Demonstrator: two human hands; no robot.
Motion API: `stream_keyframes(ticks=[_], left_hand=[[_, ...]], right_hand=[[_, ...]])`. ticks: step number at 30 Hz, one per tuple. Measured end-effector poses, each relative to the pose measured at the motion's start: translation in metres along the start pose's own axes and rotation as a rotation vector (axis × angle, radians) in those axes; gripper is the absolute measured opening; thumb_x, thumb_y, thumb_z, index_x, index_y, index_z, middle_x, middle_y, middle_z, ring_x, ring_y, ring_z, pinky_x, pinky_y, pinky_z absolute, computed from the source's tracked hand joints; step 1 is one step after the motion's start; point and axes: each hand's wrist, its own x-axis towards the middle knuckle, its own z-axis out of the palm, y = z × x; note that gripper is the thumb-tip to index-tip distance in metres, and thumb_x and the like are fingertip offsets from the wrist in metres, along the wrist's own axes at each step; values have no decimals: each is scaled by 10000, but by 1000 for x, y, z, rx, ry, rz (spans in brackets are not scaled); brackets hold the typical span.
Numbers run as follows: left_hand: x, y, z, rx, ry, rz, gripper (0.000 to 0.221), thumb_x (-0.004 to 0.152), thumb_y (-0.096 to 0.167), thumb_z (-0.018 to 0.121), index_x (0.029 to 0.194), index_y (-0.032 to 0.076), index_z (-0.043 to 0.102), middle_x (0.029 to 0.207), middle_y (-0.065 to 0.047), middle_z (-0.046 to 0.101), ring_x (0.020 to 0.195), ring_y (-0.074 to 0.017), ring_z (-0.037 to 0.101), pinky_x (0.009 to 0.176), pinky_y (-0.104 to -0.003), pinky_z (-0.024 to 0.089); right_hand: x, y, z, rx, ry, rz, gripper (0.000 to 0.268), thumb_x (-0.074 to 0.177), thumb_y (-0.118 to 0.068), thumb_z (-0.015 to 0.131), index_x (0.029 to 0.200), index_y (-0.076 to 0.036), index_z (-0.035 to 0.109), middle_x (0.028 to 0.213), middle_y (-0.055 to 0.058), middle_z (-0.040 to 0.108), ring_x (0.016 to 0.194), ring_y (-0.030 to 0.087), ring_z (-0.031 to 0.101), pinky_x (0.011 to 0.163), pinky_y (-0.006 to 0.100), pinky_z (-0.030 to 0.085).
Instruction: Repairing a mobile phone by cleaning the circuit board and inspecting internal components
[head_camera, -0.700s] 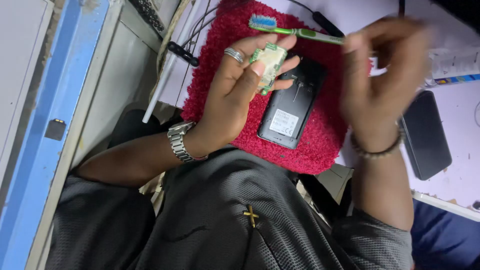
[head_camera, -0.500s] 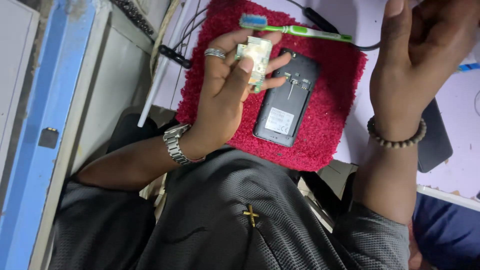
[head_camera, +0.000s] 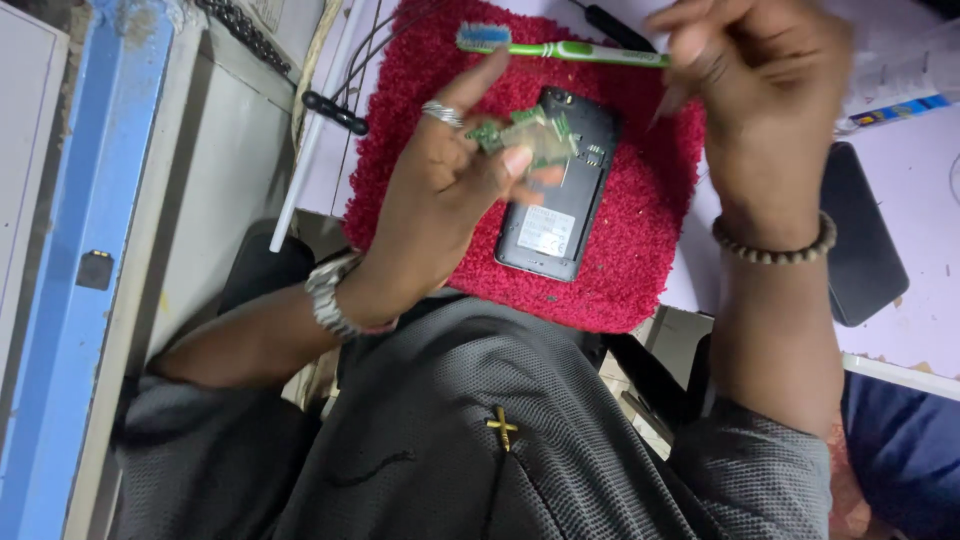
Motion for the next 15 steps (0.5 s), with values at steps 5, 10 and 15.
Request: stream_keyframes(ticks=[5, 10, 15], left_hand=[[-6, 14, -6, 98, 53, 49, 491, 1059, 162, 639, 1466, 38, 394, 1099, -243, 765, 931, -265, 841, 912, -338, 694], [-1, 1, -19, 248, 15, 142, 305, 1097, 61, 609, 1388, 57, 519, 1208, -208, 778, 1006, -239, 839, 741, -222, 653], [-2, 1, -21, 385, 26, 147, 547, 1029, 47, 757, 1490, 119, 470, 1498, -123, 594, 1323, -207, 648, 1079, -304, 569]], right_hand=[[-4, 1, 30, 377, -54, 75, 364, 1033, -286, 784, 1190, 15, 652, 969, 153, 716, 723, 173, 698, 682, 246, 610], [-11, -1, 50, 422, -19, 30, 282, 1027, -223, 793, 1147, -45, 610, 1063, 173, 722, 876, 262, 750, 852, 330, 666], [-13, 2, 53, 403, -27, 1, 224, 1066, -190, 759, 1163, -39, 625, 1064, 159, 733, 937, 277, 770, 926, 383, 699]])
